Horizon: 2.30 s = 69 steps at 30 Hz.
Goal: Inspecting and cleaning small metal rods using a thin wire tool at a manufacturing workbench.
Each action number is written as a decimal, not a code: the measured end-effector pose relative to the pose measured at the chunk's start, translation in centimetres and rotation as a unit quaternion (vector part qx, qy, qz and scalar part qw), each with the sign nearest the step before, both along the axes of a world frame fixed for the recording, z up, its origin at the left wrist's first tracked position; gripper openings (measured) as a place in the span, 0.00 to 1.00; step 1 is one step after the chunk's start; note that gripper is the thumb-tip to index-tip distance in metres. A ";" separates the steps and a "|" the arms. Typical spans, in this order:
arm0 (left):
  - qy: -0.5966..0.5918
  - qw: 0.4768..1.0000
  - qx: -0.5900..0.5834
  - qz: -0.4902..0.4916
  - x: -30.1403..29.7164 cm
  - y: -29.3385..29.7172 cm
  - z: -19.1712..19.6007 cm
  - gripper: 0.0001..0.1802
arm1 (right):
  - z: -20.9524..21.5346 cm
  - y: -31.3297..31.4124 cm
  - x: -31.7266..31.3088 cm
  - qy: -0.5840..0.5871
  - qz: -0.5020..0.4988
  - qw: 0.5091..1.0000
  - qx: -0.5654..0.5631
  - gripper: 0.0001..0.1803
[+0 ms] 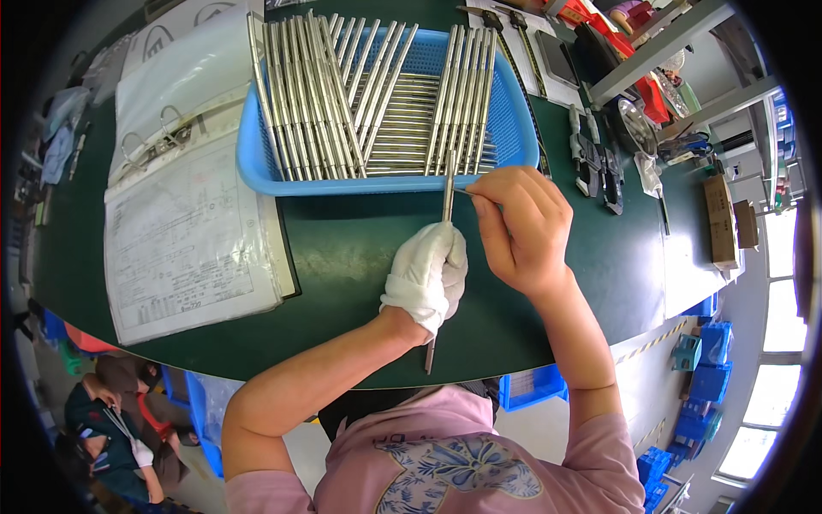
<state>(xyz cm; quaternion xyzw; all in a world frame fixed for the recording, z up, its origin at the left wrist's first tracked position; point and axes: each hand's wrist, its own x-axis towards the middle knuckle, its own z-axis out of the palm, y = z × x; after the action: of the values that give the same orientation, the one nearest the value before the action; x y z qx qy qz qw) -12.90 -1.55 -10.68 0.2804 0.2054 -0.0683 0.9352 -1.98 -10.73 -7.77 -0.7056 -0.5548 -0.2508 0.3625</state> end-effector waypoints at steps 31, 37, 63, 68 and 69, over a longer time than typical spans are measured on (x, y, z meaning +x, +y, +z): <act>-0.065 0.923 0.359 0.125 -0.3 -0.4 -0.2 0.09 | 0.1 -0.5 0.0 -0.020 -0.053 0.996 0.065 0.06; -0.075 0.948 0.294 0.099 -0.5 -0.2 -0.1 0.15 | -0.5 -0.4 0.1 0.027 -0.038 0.997 0.061 0.05; -0.077 0.970 0.207 0.100 -0.2 -0.1 -0.3 0.15 | -0.5 0.3 0.0 0.014 -0.019 0.999 0.041 0.04; -0.127 0.965 0.214 0.086 0.4 0.5 -0.9 0.15 | 0.0 -1.1 -1.1 -0.037 -0.033 0.990 0.133 0.05; -0.113 0.965 0.225 0.075 0.6 0.6 -1.1 0.15 | 0.0 -1.7 -1.6 -0.009 -0.004 0.989 0.146 0.07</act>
<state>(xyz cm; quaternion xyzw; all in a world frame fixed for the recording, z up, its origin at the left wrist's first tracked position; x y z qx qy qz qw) -12.25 -0.95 -11.75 0.4733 0.1290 0.0822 0.8675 -3.58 -12.48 -7.77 -0.6450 -0.5124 -0.3370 0.4559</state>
